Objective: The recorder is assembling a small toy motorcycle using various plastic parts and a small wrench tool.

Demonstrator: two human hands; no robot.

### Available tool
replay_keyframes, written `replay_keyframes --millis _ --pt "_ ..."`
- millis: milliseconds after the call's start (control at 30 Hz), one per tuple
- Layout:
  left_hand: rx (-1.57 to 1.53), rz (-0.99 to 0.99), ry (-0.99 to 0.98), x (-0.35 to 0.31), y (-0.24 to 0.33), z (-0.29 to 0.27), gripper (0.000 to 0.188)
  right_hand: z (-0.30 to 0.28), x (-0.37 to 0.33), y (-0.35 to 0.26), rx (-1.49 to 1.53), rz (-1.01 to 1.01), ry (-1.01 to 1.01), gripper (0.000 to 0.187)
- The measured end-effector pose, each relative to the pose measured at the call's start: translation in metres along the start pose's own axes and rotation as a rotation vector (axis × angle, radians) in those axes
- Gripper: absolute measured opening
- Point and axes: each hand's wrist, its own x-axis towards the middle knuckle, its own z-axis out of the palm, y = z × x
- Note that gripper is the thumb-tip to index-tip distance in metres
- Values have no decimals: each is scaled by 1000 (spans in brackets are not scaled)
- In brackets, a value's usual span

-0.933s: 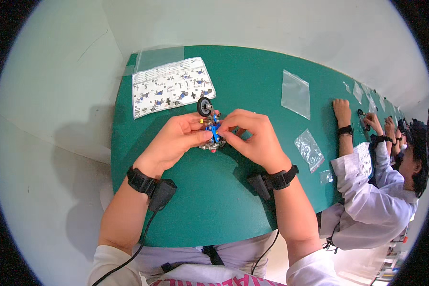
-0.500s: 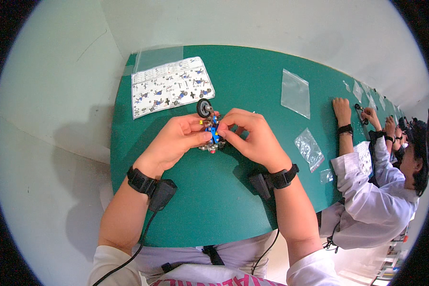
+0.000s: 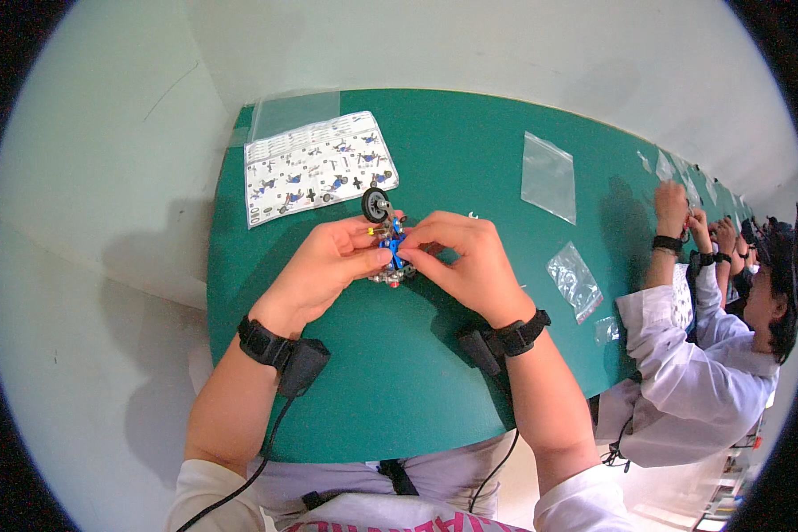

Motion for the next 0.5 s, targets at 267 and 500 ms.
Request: replay_keyframes --millis 267,500 --pt "-17 15 10 0 1 1 48 1 0 2 24 41 -11 10" --pt "-41 9 52 0 -1 -1 49 8 0 2 -122 -64 77 12"
